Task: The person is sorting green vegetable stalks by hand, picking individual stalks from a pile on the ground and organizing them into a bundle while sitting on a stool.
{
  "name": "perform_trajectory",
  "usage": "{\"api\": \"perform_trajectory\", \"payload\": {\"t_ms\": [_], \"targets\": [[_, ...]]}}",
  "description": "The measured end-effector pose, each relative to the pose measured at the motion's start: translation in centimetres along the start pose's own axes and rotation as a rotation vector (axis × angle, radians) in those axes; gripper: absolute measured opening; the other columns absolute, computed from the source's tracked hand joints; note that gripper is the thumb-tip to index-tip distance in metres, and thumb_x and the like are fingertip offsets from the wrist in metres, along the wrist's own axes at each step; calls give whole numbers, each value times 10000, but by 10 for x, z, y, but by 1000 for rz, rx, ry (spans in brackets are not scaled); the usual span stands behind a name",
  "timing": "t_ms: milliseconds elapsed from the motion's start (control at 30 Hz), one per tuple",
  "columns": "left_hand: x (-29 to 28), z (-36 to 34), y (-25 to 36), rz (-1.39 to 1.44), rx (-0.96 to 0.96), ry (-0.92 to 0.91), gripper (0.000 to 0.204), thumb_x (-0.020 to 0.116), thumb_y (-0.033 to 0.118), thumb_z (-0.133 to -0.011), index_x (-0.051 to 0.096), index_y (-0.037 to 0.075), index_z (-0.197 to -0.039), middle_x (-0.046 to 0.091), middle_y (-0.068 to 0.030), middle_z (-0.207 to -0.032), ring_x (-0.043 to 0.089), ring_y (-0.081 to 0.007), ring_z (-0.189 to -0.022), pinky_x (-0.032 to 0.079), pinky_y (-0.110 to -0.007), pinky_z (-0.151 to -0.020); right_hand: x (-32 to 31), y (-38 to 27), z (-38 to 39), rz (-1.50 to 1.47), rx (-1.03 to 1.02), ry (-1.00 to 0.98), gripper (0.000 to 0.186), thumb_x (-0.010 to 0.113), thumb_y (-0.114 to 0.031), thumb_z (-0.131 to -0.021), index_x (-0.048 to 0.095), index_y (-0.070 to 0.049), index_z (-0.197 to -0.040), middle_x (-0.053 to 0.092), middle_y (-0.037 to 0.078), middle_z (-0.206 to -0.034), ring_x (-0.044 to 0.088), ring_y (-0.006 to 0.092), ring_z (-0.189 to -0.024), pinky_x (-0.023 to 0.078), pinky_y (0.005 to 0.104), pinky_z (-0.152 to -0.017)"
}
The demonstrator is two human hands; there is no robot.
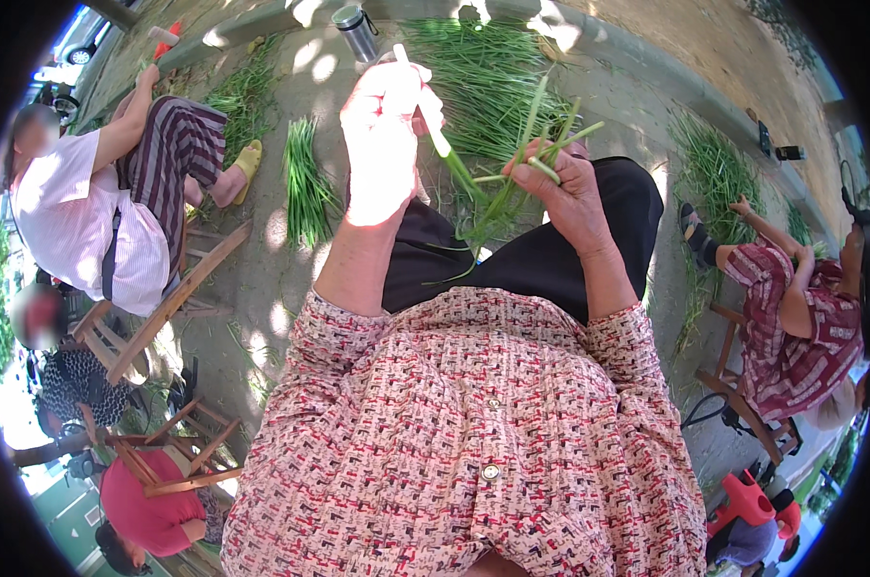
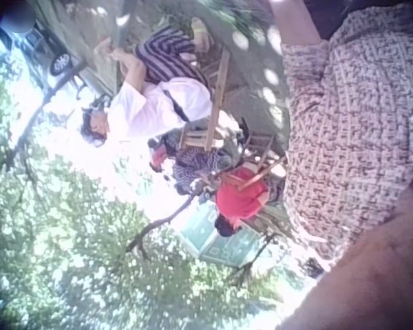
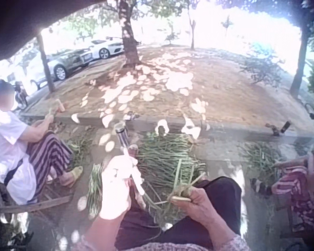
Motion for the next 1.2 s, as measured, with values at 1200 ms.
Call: {"api": "perform_trajectory", "payload": {"t_ms": [1200], "targets": [[16,58,-65,131,-493,-85,249,604,153,-901,622,-28,-1071,657,-74,-876,621,-112,-706,545,-253,-578,48,47,19,-442,532,-185,330,629,-359,-887,678,-36,-840,569,-44,-690,454,31,-591,317,189,-501]]}}
Point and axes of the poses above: each hand's wrist, its own z-axis away from the middle knuckle, its own x-axis out of the palm, y = z × x, the point moved 8 cm from there along -z, towards the middle knuckle
